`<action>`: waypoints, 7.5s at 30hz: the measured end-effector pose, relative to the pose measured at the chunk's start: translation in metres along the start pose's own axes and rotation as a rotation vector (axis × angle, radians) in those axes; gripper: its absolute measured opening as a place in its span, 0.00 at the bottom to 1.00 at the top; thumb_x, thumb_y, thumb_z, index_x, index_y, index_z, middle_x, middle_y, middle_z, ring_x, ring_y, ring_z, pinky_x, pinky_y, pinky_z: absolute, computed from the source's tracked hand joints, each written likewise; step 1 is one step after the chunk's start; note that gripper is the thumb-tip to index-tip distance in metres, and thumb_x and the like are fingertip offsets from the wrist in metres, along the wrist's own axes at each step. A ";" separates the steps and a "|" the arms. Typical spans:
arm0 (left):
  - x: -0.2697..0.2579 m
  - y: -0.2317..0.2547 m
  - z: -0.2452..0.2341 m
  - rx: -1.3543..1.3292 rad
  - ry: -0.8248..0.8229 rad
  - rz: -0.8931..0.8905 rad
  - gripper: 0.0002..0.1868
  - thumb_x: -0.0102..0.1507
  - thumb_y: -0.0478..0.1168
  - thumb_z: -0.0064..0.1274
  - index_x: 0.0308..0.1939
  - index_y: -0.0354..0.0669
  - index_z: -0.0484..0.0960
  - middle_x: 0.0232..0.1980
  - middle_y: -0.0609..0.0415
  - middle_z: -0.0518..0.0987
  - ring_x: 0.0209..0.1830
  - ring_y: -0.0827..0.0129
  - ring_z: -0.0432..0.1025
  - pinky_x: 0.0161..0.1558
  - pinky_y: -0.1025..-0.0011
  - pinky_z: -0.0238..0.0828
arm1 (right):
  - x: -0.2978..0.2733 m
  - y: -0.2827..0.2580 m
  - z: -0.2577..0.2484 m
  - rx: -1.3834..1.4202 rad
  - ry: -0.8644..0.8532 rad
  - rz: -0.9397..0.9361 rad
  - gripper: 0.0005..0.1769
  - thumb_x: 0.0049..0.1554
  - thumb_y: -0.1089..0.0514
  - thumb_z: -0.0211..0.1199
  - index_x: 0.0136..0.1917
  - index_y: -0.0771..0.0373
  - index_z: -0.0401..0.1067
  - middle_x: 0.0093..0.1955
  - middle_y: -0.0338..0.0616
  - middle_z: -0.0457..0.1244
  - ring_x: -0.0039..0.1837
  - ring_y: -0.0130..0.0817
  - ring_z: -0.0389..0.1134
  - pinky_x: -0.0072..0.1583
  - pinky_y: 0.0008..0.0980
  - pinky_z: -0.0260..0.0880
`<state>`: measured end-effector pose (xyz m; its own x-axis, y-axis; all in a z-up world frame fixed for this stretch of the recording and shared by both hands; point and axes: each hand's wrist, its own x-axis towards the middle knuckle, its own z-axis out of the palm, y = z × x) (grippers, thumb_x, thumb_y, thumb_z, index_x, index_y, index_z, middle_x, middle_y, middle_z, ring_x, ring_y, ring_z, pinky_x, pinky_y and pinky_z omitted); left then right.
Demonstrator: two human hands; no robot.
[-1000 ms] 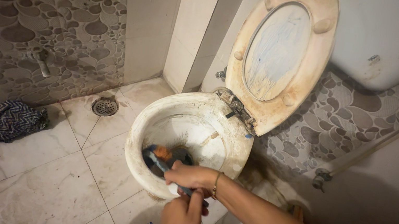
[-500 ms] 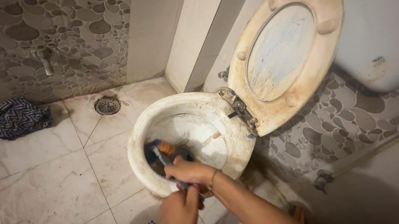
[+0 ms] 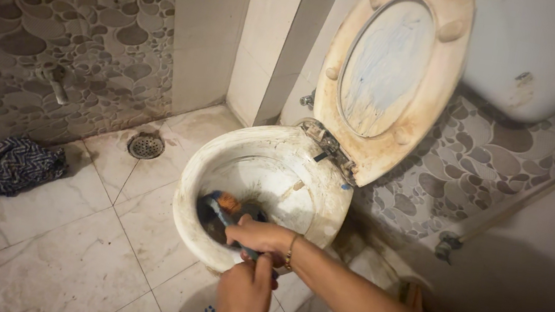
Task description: The person scrubs the inside of a toilet bowl using a toilet brush. They repeatedly scrub the bowl's interior surfaces, focusing on the rim and lower basin areas.
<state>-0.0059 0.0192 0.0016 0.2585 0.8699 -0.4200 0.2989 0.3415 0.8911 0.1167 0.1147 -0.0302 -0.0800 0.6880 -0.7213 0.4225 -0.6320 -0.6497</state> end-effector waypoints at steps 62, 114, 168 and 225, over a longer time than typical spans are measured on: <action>0.088 0.035 -0.032 0.598 0.131 0.307 0.32 0.69 0.54 0.31 0.33 0.36 0.87 0.39 0.34 0.83 0.42 0.39 0.79 0.52 0.48 0.74 | 0.150 0.023 -0.068 0.492 0.427 0.079 0.23 0.51 0.42 0.57 0.47 0.65 0.68 0.33 0.48 0.62 0.33 0.41 0.63 0.36 0.47 0.64; 0.099 0.051 -0.045 0.851 0.155 0.290 0.29 0.70 0.55 0.32 0.36 0.41 0.87 0.40 0.35 0.83 0.41 0.40 0.79 0.49 0.49 0.76 | 0.146 0.004 -0.049 0.893 0.331 0.008 0.18 0.53 0.45 0.58 0.46 0.62 0.66 0.29 0.45 0.62 0.31 0.40 0.64 0.37 0.40 0.67; 0.103 0.019 0.060 -0.958 -0.268 -0.209 0.24 0.72 0.57 0.32 0.38 0.44 0.74 0.23 0.57 0.67 0.19 0.69 0.63 0.26 0.65 0.67 | 0.052 -0.042 -0.089 -0.761 0.605 -0.229 0.53 0.53 0.43 0.59 0.81 0.69 0.41 0.53 0.68 0.69 0.57 0.60 0.71 0.60 0.48 0.70; 0.159 0.023 0.104 -0.805 -0.560 -0.214 0.32 0.73 0.64 0.26 0.30 0.44 0.70 0.19 0.58 0.63 0.17 0.68 0.59 0.22 0.67 0.58 | 0.037 -0.005 -0.149 -0.579 0.869 -0.080 0.42 0.53 0.44 0.63 0.68 0.70 0.48 0.53 0.72 0.66 0.56 0.66 0.70 0.61 0.52 0.69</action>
<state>0.1382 0.1287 -0.0624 0.7290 0.5398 -0.4208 -0.2674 0.7906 0.5509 0.2460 0.1964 -0.0179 0.4526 0.8848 -0.1112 0.8307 -0.4636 -0.3082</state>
